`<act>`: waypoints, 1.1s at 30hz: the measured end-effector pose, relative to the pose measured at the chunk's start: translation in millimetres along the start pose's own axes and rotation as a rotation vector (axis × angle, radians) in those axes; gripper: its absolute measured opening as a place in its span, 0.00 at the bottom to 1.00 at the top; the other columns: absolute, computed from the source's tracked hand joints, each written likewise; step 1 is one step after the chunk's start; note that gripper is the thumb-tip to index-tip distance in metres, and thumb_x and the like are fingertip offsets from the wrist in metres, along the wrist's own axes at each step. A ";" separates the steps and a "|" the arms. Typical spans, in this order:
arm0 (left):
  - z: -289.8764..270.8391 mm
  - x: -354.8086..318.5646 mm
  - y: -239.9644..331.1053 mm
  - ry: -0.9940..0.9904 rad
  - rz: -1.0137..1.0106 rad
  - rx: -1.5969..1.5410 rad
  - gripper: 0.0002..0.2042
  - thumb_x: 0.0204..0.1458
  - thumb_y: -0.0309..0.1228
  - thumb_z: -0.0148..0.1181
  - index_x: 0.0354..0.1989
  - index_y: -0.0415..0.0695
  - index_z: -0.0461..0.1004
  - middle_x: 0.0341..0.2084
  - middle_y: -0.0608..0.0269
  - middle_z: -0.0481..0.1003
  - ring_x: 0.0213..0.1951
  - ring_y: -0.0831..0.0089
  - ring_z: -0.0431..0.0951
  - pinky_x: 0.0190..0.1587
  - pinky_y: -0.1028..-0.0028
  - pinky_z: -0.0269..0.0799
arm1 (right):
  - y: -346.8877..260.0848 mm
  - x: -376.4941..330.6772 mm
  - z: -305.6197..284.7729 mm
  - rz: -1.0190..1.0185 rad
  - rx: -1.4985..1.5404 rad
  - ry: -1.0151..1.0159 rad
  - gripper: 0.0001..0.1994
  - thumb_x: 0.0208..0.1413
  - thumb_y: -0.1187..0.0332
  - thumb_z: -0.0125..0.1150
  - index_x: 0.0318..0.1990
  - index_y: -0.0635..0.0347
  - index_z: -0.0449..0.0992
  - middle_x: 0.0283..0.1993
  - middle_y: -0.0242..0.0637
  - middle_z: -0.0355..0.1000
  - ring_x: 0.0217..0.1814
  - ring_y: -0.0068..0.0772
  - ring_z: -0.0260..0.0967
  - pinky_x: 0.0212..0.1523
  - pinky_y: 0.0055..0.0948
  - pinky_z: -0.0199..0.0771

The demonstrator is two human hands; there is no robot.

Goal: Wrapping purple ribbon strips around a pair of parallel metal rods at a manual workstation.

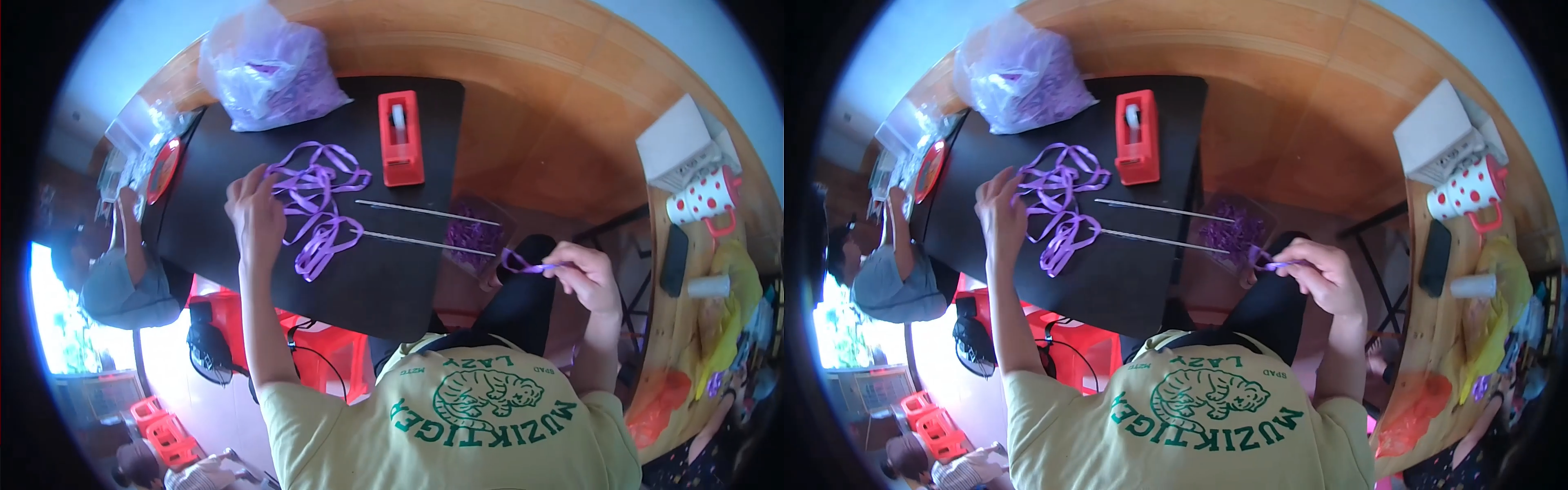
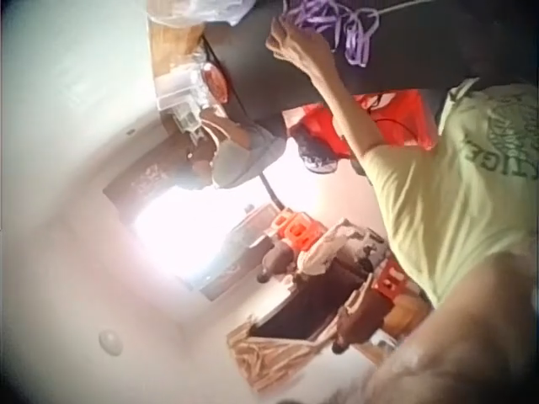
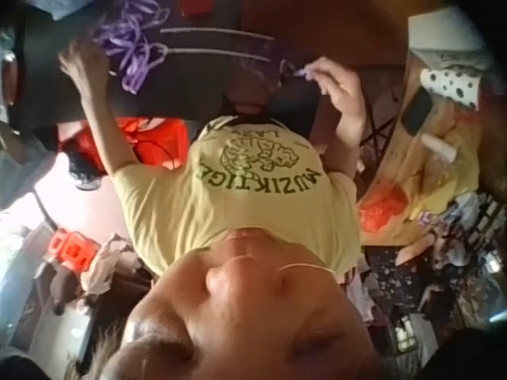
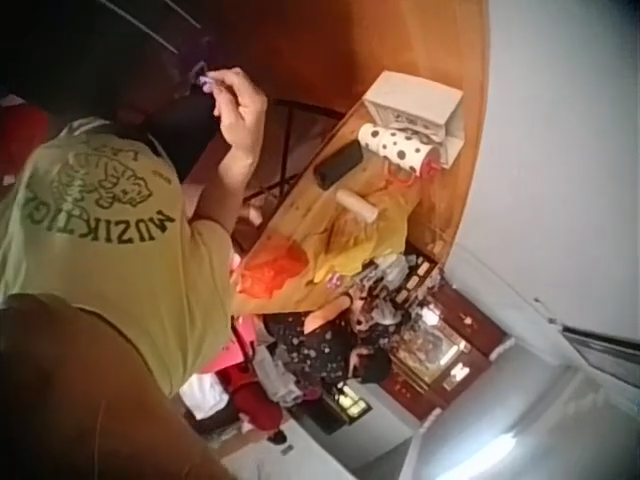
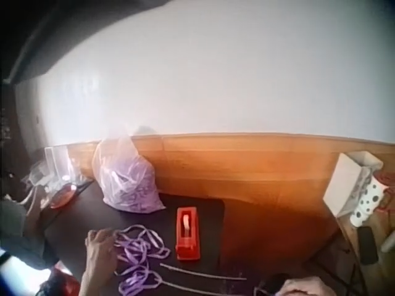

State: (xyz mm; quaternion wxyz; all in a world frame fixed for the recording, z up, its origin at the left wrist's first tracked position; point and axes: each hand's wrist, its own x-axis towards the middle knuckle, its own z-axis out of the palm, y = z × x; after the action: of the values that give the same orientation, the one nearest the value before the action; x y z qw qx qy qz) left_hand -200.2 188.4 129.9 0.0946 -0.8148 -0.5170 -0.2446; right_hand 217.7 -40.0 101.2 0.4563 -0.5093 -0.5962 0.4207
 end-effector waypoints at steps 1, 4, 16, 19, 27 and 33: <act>-16.7 -4.5 31.8 0.128 0.010 0.074 0.14 0.44 0.19 0.53 0.42 0.37 0.75 0.48 0.54 0.72 0.50 0.54 0.68 0.54 0.60 0.63 | -3.3 4.5 1.0 0.018 -0.007 0.020 0.11 0.50 0.84 0.51 0.40 0.65 0.76 0.30 0.35 0.73 0.20 0.16 0.62 0.19 0.16 0.59; -38.1 -35.7 126.2 0.050 0.194 -0.773 0.15 0.41 0.17 0.55 0.41 0.37 0.75 0.40 0.50 0.75 0.41 0.56 0.75 0.37 0.66 0.72 | -7.7 14.5 4.5 0.065 -0.141 -0.086 0.11 0.49 0.84 0.52 0.39 0.66 0.75 0.31 0.39 0.74 0.21 0.23 0.67 0.20 0.19 0.64; 85.6 -135.6 264.5 -0.454 -0.098 -1.517 0.16 0.57 0.26 0.55 0.52 0.34 0.67 0.45 0.52 0.71 0.45 0.67 0.72 0.48 0.72 0.69 | 3.8 45.2 2.1 -0.009 -0.383 -0.654 0.09 0.48 0.78 0.56 0.38 0.61 0.74 0.33 0.40 0.75 0.33 0.43 0.74 0.34 0.34 0.70; 92.6 -134.0 262.3 -0.794 -0.607 -1.835 0.07 0.58 0.25 0.54 0.39 0.36 0.76 0.25 0.66 0.75 0.29 0.81 0.73 0.37 0.77 0.71 | 12.7 59.2 1.8 -0.022 -0.355 -0.693 0.09 0.48 0.78 0.56 0.38 0.61 0.73 0.32 0.42 0.74 0.33 0.43 0.74 0.33 0.35 0.69; 126.4 -124.4 247.5 -0.447 -0.608 -1.974 0.11 0.57 0.25 0.55 0.46 0.36 0.72 0.24 0.61 0.75 0.27 0.71 0.76 0.31 0.74 0.75 | 42.9 95.6 -7.4 -0.043 0.048 -0.352 0.03 0.50 0.81 0.58 0.32 0.66 0.75 0.27 0.31 0.69 0.30 0.20 0.66 0.34 0.21 0.66; 120.0 -108.3 248.9 -0.403 -0.672 -2.069 0.06 0.54 0.25 0.59 0.39 0.37 0.75 0.27 0.59 0.78 0.29 0.76 0.77 0.36 0.78 0.73 | 72.2 117.3 7.2 -0.092 0.212 -0.113 0.03 0.53 0.81 0.57 0.33 0.66 0.76 0.29 0.31 0.70 0.31 0.19 0.67 0.34 0.20 0.67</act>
State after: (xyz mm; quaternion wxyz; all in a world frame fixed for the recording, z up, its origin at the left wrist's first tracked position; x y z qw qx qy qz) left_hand 19.7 39.7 -2.8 -0.7893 -0.3437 -0.2640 -0.4350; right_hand 219.2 85.2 43.4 0.4923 -0.4057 -0.5958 0.4880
